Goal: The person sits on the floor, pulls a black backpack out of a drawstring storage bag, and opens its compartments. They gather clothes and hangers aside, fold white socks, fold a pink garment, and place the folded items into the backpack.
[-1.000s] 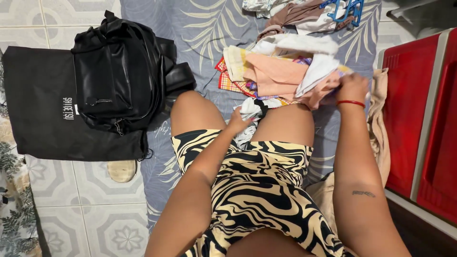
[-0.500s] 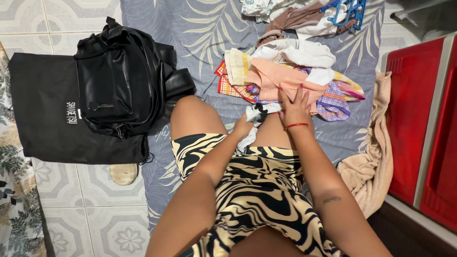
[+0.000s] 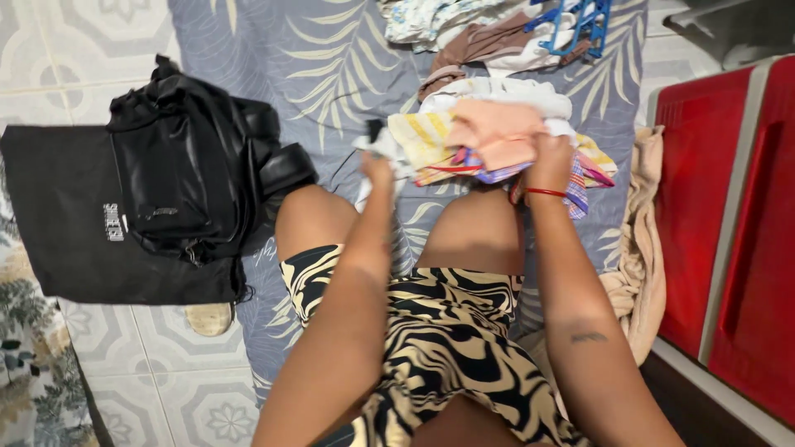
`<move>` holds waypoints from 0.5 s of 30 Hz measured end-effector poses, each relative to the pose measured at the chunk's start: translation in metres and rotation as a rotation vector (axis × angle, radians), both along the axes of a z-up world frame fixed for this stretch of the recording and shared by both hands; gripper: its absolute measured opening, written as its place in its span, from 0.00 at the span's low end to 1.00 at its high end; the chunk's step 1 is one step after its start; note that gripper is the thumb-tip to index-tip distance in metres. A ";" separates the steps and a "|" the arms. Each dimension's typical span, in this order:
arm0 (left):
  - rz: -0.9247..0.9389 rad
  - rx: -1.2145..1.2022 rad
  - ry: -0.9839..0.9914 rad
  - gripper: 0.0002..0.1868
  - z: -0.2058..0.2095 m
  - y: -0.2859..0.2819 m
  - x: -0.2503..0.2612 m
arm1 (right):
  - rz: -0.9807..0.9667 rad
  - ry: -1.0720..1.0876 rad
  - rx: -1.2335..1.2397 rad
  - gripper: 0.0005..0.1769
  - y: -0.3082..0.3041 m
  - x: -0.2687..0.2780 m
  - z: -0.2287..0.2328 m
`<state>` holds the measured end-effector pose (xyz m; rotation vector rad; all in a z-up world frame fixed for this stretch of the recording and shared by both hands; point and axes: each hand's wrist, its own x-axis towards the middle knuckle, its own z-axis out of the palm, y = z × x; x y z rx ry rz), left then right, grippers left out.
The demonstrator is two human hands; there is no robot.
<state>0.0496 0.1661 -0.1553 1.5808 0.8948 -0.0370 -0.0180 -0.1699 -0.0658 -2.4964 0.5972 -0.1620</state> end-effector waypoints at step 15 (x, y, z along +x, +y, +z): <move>-0.739 0.389 -0.289 0.16 0.007 -0.012 -0.009 | 0.024 0.172 -0.725 0.38 -0.014 -0.057 -0.003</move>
